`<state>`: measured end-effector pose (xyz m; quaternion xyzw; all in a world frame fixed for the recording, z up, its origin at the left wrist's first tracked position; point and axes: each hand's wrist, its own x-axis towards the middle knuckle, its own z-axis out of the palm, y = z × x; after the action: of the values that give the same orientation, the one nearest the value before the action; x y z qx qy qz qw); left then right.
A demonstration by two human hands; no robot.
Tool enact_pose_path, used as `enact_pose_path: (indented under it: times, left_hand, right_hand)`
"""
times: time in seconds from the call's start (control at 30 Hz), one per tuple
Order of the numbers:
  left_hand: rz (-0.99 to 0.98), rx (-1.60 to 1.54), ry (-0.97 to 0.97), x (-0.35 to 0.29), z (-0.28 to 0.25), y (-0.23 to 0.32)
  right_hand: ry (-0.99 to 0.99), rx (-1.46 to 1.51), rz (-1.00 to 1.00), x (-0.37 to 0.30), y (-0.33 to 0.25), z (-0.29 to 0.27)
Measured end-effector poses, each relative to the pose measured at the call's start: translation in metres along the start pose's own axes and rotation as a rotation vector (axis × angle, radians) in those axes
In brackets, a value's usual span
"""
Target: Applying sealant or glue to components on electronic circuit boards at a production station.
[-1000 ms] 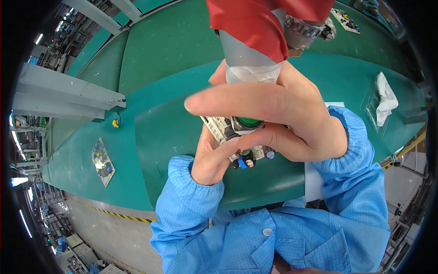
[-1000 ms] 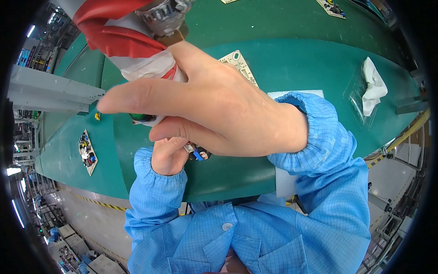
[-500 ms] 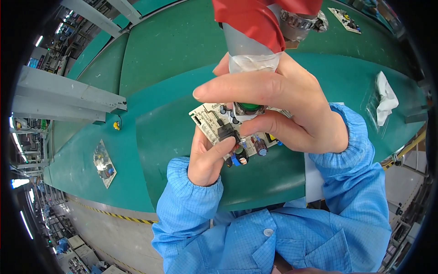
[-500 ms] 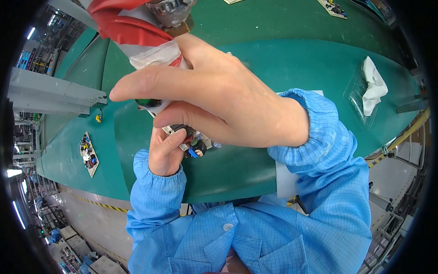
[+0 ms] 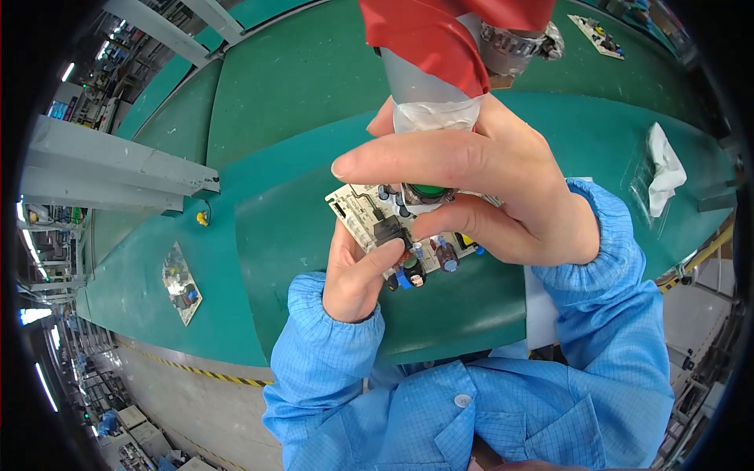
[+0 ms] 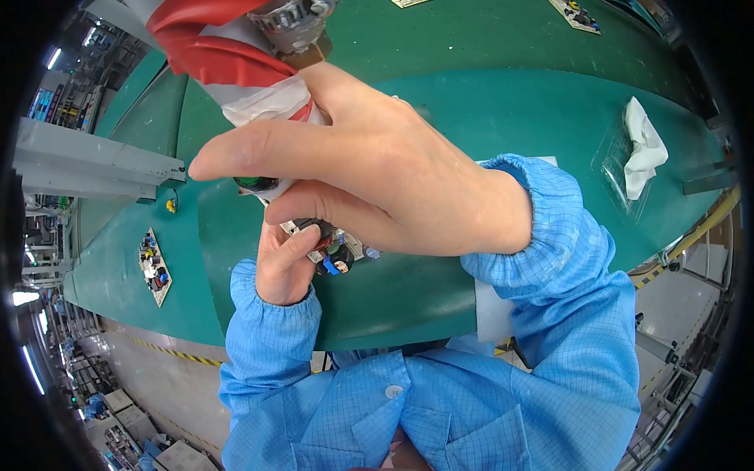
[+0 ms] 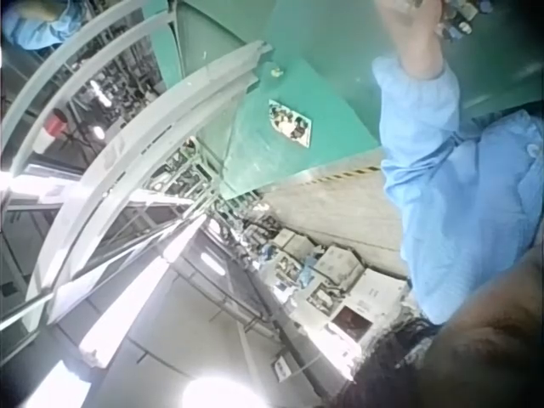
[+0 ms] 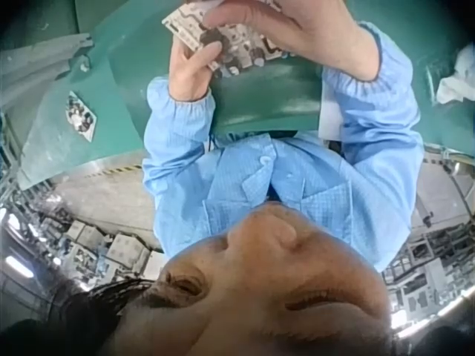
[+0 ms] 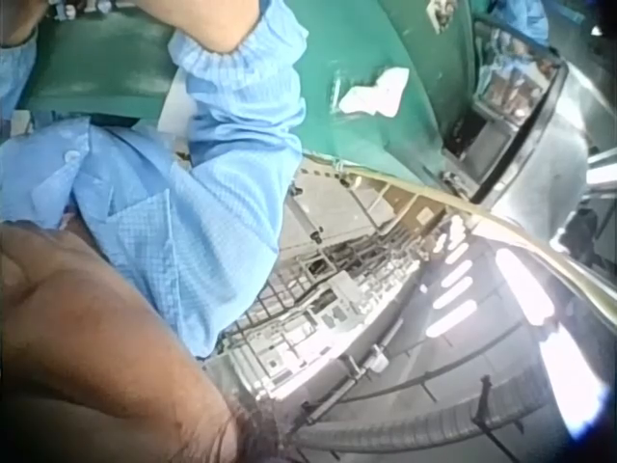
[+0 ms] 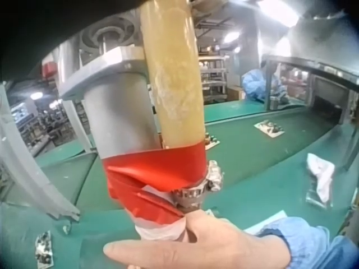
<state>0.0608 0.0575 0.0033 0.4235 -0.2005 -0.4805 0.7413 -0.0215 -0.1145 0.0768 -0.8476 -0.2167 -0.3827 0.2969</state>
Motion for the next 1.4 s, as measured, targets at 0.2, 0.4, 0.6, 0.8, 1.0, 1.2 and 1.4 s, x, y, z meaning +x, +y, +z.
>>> enact_pose_path:
  times: [0.2, 0.4, 0.6, 0.8, 1.0, 1.2, 1.4]
  left_hand:
    - [-0.028, 0.015, 0.011, 0.002, -0.003, 0.0]
    - [-0.053, -0.067, 0.086, 0.004, -0.006, -0.001]
    - [-0.078, -0.174, 0.078, 0.003, -0.005, 0.002]
    - [-0.086, -0.194, 0.066, 0.002, -0.005, 0.002]
    - [-0.059, -0.224, 0.067, 0.005, -0.005, 0.002]
    - [-0.105, -0.292, 0.106, 0.005, -0.009, 0.0]
    - [-0.086, -0.224, 0.153, 0.009, -0.013, -0.002]
  right_hand:
    - [-0.021, 0.034, 0.074, -0.001, -0.002, 0.0]
    - [-0.013, 0.02, 0.058, -0.001, -0.003, -0.001]
    - [-0.039, 0.038, 0.087, -0.003, -0.005, -0.001]
    - [-0.025, 0.12, 0.149, -0.004, -0.009, 0.001]
    - [-0.002, 0.084, 0.11, -0.003, -0.007, 0.001]
    - [0.019, 0.017, 0.059, -0.001, -0.005, 0.002]
    - [-0.006, -0.042, 0.016, -0.001, 0.003, -0.003]
